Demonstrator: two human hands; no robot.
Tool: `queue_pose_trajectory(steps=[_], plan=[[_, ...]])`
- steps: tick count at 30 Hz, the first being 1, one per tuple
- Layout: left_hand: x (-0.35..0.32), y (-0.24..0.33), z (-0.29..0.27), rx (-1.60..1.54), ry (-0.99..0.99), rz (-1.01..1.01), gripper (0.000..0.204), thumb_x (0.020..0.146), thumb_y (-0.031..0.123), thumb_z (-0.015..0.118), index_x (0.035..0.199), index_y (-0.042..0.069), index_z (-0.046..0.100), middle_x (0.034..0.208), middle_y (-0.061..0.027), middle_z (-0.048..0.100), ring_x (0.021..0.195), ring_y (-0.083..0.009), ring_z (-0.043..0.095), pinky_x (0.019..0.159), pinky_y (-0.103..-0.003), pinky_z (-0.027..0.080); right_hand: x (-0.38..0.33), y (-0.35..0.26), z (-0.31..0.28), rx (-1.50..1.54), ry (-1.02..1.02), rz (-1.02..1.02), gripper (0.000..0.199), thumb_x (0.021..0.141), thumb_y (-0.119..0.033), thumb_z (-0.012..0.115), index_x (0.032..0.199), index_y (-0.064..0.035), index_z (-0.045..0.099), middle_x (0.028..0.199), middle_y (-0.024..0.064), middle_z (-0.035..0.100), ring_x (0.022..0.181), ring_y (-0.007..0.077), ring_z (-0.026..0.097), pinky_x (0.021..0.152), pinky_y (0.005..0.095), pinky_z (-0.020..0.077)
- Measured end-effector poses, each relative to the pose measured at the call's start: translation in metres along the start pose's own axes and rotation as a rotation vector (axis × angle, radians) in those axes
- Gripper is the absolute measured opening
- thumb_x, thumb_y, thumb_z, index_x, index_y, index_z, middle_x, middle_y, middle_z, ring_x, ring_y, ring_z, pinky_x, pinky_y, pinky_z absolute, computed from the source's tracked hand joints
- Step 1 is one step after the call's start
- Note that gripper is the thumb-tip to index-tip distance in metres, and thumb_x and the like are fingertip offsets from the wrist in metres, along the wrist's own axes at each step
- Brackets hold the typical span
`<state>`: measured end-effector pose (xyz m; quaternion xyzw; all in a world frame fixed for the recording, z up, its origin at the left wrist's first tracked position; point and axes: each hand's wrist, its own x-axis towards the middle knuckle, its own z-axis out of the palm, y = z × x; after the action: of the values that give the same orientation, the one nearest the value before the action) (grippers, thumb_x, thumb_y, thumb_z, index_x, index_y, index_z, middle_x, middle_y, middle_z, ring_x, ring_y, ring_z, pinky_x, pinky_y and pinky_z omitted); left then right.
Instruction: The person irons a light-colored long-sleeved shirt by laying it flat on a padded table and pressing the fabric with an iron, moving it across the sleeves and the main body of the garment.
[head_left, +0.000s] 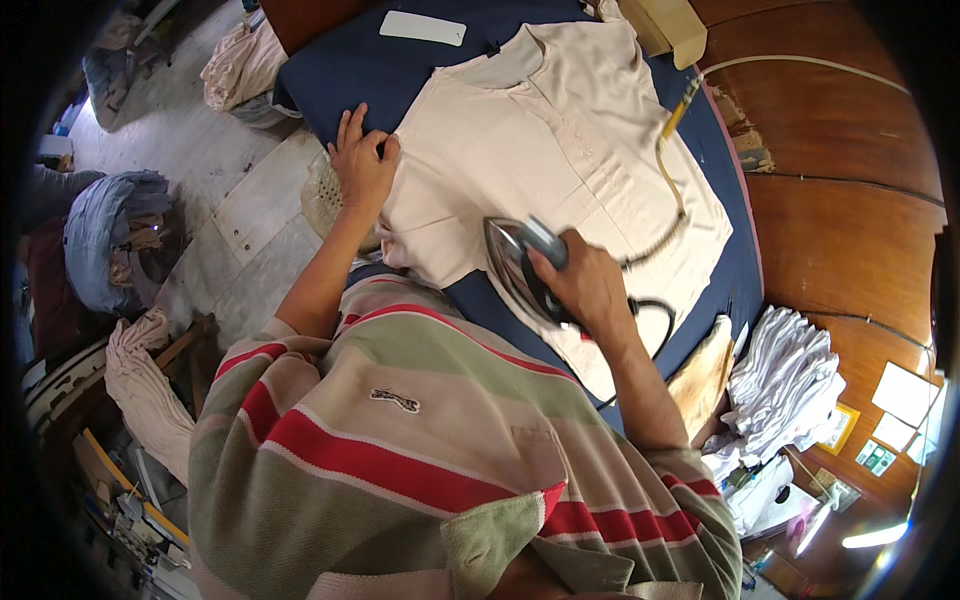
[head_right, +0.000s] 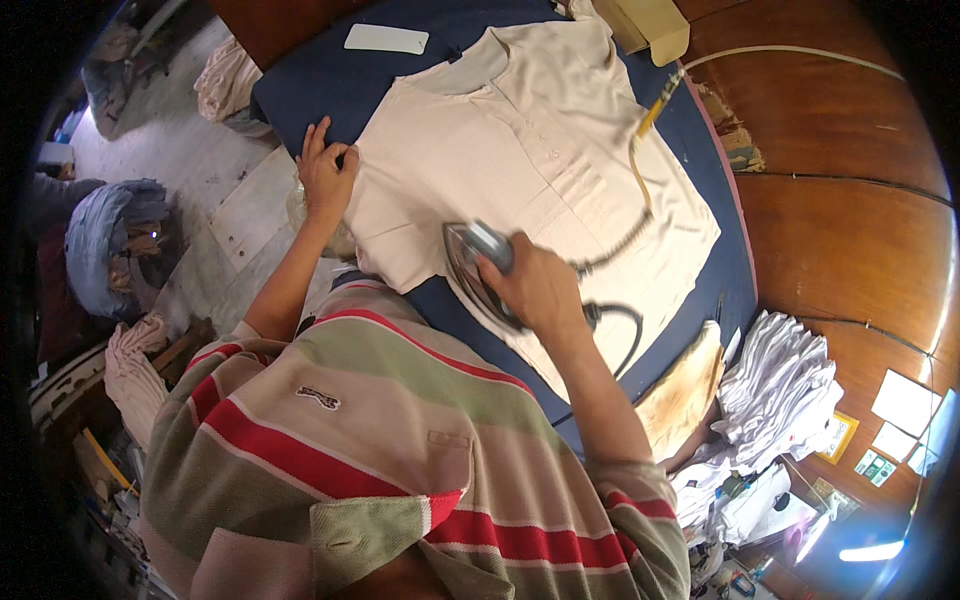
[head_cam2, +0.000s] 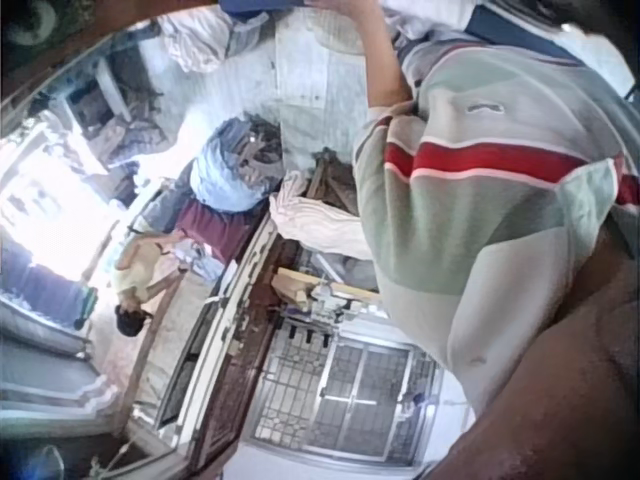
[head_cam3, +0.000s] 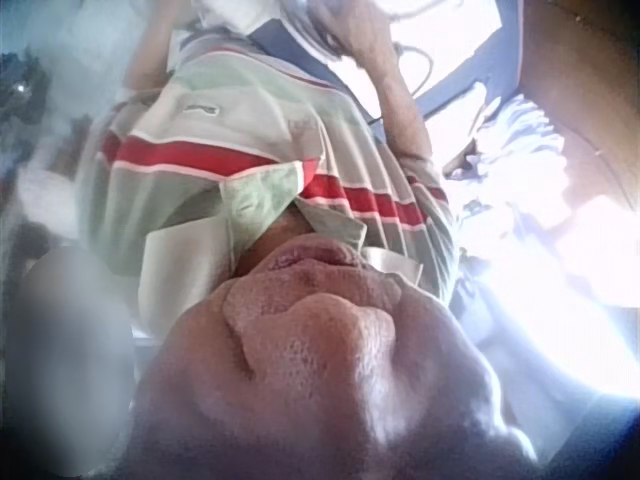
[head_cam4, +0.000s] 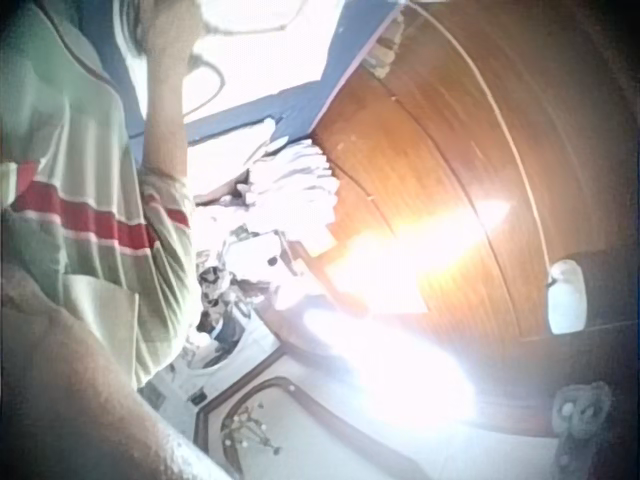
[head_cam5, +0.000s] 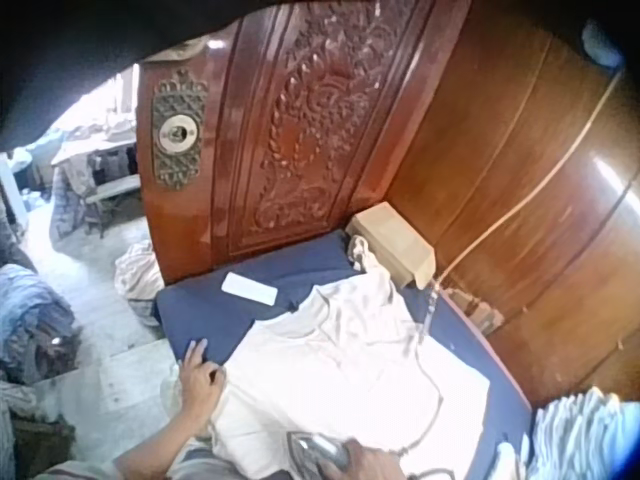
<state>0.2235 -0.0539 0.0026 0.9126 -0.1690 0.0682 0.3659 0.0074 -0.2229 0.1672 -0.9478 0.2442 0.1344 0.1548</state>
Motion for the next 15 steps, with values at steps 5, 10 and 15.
queue_pose_trajectory(steps=[5, 10, 15], plan=[[-0.001, -0.004, 0.002, 0.010, -0.018, -0.007, 0.018, 0.079, 0.026, 0.060, 0.078, 0.010, 0.066, 0.141, -0.0055, 0.040, 0.133, -0.0285, 0.029, 0.102, -0.063, 0.021, -0.008, 0.014, -0.003, 0.160, 0.077, 0.168, 0.048, 0.080, -0.045, 0.062, 0.092, 0.0006, 0.055, 0.073, 0.0237, 0.062, 0.074, 0.0405, 0.062, 0.064, 0.0460, 0.0488], [0.006, 0.018, -0.011, 0.160, -0.028, -0.051, 0.018, 0.080, 0.030, 0.060, 0.085, 0.014, 0.067, 0.140, -0.0021, 0.041, 0.129, -0.0250, 0.035, 0.101, -0.055, 0.022, 0.049, -0.014, -0.012, 0.161, 0.154, 0.053, 0.051, 0.078, -0.048, 0.063, 0.089, 0.0021, 0.056, 0.074, 0.0265, 0.062, 0.075, 0.0418, 0.062, 0.066, 0.0476, 0.0479], [0.066, 0.033, 0.011, 0.191, -0.086, 0.052, 0.021, 0.081, 0.034, 0.060, 0.089, 0.017, 0.067, 0.120, -0.0022, 0.054, 0.114, -0.0232, 0.048, 0.097, -0.052, 0.026, 0.122, -0.030, -0.033, 0.205, 0.275, 0.030, 0.056, 0.077, -0.052, 0.062, 0.086, 0.0034, 0.060, 0.079, 0.0282, 0.062, 0.081, 0.0415, 0.062, 0.072, 0.0458, 0.0488]])
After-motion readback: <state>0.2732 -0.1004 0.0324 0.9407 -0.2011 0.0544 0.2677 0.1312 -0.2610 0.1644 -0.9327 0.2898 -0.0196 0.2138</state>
